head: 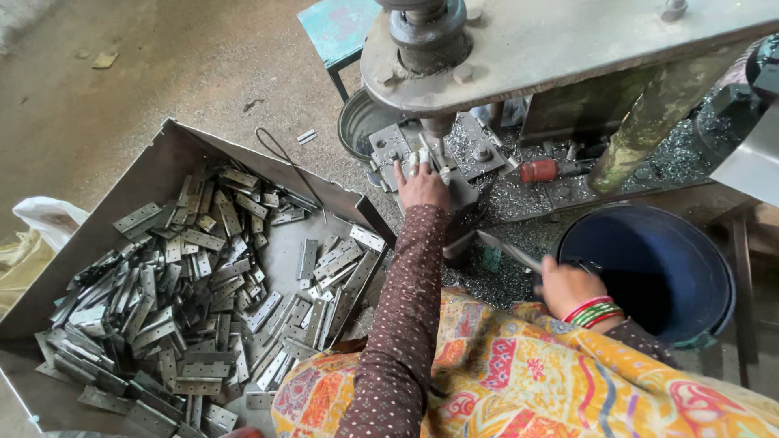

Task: The person repeatedly picks small metal pieces from a bin, places them under a drill press, and operates the lever to drill holes. They then return the processed pieces to the bin. The task is performed continuously throughout the clip.

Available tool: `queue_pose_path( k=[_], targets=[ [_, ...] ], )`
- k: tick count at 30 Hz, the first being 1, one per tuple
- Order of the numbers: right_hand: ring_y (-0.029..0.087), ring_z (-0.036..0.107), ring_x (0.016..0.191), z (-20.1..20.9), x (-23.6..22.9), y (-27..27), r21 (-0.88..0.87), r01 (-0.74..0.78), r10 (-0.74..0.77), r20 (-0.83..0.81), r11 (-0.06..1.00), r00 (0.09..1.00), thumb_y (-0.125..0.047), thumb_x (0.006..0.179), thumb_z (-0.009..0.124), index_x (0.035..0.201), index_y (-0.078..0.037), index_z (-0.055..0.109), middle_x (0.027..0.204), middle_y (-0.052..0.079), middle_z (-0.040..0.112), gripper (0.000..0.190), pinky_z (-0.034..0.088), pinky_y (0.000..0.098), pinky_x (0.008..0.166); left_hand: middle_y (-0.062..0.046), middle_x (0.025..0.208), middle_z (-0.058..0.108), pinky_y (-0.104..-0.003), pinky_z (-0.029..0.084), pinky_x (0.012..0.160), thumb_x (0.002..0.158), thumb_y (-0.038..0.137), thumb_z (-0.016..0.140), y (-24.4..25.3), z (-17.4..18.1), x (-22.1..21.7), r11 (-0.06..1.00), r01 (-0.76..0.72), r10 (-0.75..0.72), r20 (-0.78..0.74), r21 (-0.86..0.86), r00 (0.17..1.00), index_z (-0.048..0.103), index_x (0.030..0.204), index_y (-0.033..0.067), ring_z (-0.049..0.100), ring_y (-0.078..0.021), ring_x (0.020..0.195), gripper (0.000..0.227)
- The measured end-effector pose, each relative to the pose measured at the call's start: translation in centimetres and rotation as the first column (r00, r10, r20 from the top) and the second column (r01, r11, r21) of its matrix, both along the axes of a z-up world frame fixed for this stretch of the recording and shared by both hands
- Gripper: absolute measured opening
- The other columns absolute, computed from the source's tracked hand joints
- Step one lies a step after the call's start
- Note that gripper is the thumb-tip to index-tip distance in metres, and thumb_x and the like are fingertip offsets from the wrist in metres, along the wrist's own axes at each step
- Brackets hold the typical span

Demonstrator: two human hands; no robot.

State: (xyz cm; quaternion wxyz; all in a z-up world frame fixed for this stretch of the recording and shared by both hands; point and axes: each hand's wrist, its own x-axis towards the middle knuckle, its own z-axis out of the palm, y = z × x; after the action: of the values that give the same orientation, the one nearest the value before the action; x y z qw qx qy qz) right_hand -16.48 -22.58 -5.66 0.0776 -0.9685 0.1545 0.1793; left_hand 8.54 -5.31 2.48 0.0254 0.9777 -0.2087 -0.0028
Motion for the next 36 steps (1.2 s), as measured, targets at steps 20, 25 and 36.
queue_pose_path(
  k=[20,25,36],
  targets=[
    [0.041,0.072,0.083,-9.9,-1.5,-2.1,0.091,-0.04,0.049,-0.102,0.995,0.994,-0.031,0.097,0.051,0.125,-0.008,0.04,0.096,0.027,0.067,0.037,0.059,0.0501,0.069,-0.004,0.147,0.052,-0.055,0.0,0.122,0.096,0.018,0.047,0.3,-0.4,2.0,0.998,0.042,-0.037,0.093,-0.053,0.995,0.076,0.103,0.013,0.04,-0.0208,0.143,0.03],
    [0.04,0.073,0.083,-8.9,-0.8,-2.8,0.187,0.02,-0.002,-0.095,0.982,0.995,-0.038,0.099,0.05,0.124,-0.007,0.039,0.09,0.023,0.07,0.041,0.058,0.0515,0.068,-0.001,0.149,0.05,-0.054,0.001,0.123,0.095,0.019,0.047,0.4,-0.1,1.7,0.999,0.033,-0.034,-0.031,-0.017,0.999,0.076,0.104,0.0148,0.039,-0.0182,0.143,0.03],
    [0.034,0.069,0.061,5.9,0.0,2.0,-0.044,-0.038,0.052,0.393,0.998,0.918,-0.041,0.085,0.068,0.094,-0.011,0.051,0.07,0.012,0.065,0.036,0.055,0.046,0.049,-0.01,0.143,0.051,-0.05,0.013,0.122,0.086,0.008,0.053,2.1,-1.3,-10.4,0.988,0.118,-0.141,0.277,0.098,0.95,0.065,0.124,0.0089,0.038,-0.0244,0.141,0.041]
  ],
)
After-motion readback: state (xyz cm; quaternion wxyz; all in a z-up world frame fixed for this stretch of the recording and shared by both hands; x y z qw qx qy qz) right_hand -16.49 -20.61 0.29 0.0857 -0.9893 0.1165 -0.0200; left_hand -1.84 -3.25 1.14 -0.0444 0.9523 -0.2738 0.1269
